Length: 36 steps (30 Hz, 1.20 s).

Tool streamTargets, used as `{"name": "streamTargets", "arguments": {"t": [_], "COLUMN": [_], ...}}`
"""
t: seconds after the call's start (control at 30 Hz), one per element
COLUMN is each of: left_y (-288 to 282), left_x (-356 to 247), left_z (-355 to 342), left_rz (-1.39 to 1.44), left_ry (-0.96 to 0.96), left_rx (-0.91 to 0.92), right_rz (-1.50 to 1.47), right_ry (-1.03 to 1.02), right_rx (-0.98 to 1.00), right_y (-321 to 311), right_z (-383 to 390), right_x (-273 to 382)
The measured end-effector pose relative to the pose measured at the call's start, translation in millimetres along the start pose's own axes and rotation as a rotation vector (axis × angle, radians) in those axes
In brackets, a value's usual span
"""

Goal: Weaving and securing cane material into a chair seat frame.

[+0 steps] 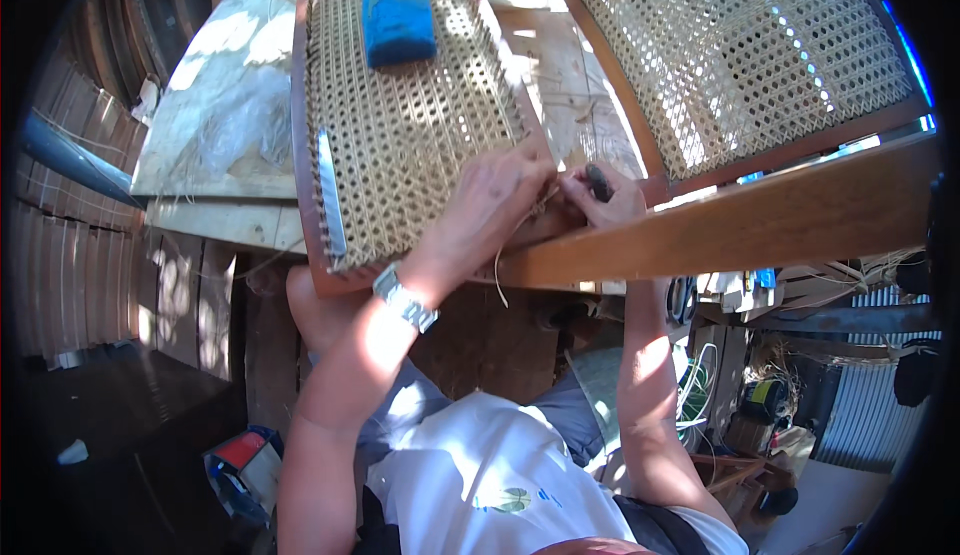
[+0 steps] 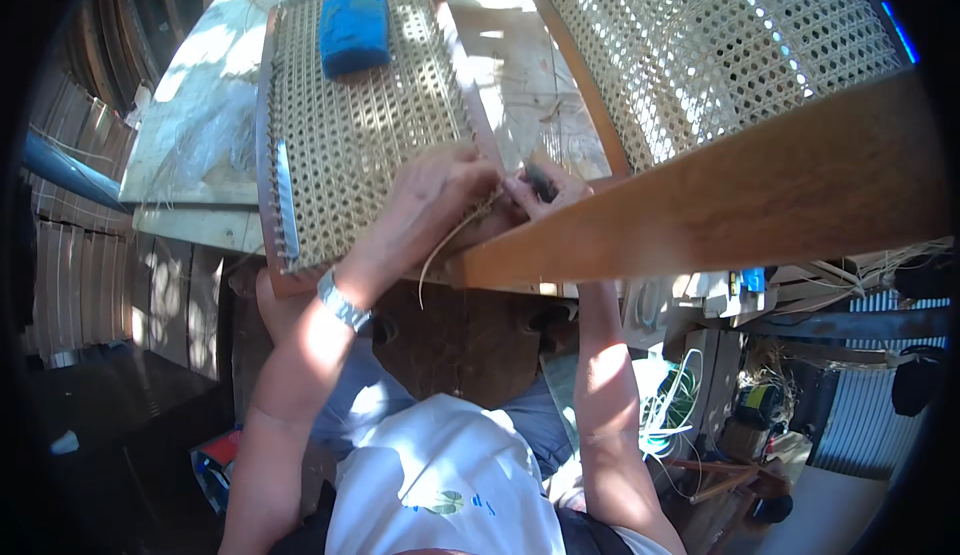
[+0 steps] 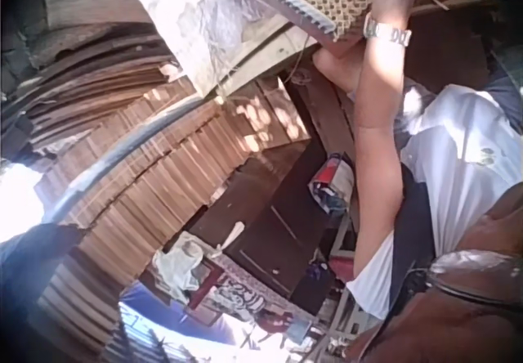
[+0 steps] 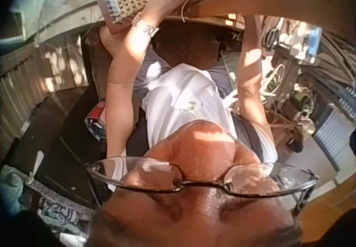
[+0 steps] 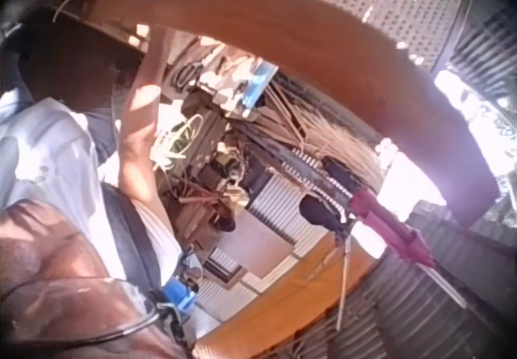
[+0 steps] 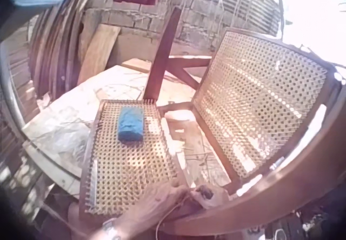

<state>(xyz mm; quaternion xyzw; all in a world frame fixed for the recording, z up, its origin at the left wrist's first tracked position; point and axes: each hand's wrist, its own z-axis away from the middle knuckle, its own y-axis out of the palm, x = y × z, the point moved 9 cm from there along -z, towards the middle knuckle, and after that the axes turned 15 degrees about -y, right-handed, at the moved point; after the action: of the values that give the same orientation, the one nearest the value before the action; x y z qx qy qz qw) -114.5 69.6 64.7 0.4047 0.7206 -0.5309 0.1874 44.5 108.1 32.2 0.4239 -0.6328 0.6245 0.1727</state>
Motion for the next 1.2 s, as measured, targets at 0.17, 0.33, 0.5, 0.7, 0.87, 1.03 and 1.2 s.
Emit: {"name": "streamTargets", "arguments": {"t": [0.17, 0.33, 0.5, 0.7, 0.87, 1.03, 1.2], "left_y": [13, 17, 7, -24, -54, -21, -12], "left_x": [-10, -10, -27, -58, 0, 37, 30], "left_z": [9, 3, 2, -12, -17, 54, 91], "left_rz": [-0.329, -0.348, -0.365, -0.3, 0.576, 1.353, 1.504], "left_ry": [0.294, 0.285, 0.342, 0.328, -0.3, -0.739, -0.888], "left_rx": [-0.112, -0.073, -0.152, -0.226, 0.004, 0.17, 0.136], "right_rz": [-0.135, -0.284, -0.22, -0.224, -0.294, -0.37, -0.227], "right_ry": [0.06, 0.032, -0.015, -0.022, -0.159, 0.015, -0.113], "right_rx": [-0.062, -0.051, -0.064, 0.0, -0.115, -0.058, -0.011], "right_y": [5, 11, 9, 11, 5, 9, 7], "right_z": [4, 3, 1, 11, 7, 13, 10], "right_x": [-14, -19, -8, 3, 11, 0, 13]}}
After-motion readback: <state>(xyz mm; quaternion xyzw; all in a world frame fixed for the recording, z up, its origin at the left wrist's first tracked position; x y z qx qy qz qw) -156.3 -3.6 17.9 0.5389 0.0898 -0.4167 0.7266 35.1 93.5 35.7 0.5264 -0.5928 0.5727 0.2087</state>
